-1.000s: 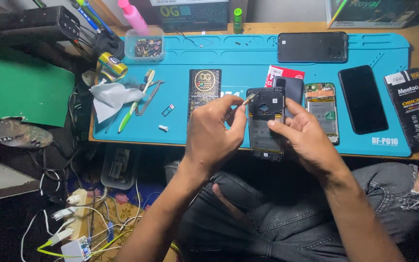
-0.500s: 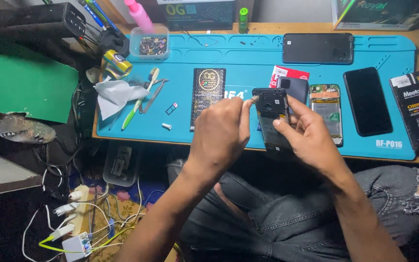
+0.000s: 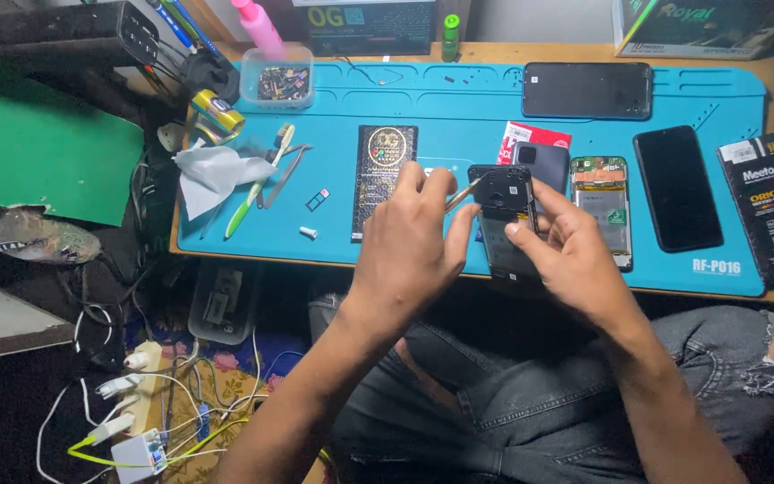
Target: Assembling the internal components of a smartphone, including connecting ribbon cables to the motherboard and preparing the chassis.
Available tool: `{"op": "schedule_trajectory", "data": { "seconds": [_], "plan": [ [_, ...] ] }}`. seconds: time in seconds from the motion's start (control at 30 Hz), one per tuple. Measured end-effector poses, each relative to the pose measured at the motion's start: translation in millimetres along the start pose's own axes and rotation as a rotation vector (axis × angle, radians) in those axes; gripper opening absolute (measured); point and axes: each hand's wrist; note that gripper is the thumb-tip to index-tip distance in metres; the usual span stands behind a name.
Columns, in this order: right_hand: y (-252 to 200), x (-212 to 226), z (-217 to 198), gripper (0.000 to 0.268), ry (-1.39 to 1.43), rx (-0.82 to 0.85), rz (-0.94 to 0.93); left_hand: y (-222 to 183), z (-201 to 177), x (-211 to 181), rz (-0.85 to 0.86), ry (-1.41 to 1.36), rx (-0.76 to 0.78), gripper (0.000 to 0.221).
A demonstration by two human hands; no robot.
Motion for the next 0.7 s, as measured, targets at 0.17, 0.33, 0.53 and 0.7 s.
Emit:
{"op": "schedule_trajectory", "data": {
  "seconds": [0.17, 0.33, 0.53, 0.7],
  "plan": [
    [2, -2, 2, 0.066, 0.017, 0.004, -0.006, 2, -4, -5, -0.014, 0.028, 0.033, 0.018],
    [1, 1, 0, 0.067, 0.003, 0.003, 0.002, 6, -6, -9, -0.010, -0.001, 0.013, 0.014],
    [0, 7, 1, 0.067, 0.009, 0.000, 0.018, 7, 1, -4, -0.014, 0.019, 0.029, 0.014],
    [1, 8, -1, 0.067, 0.004, 0.007, 0.034, 11, 0, -8, -0.026, 0.025, 0.050, 0.014]
  ]
}}
Point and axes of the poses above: each hand's wrist, its own y-axis towards the middle knuckle, its own z-axis out of the palm, x = y × z, and after that the axes turned 11 degrees about -x, right-handed
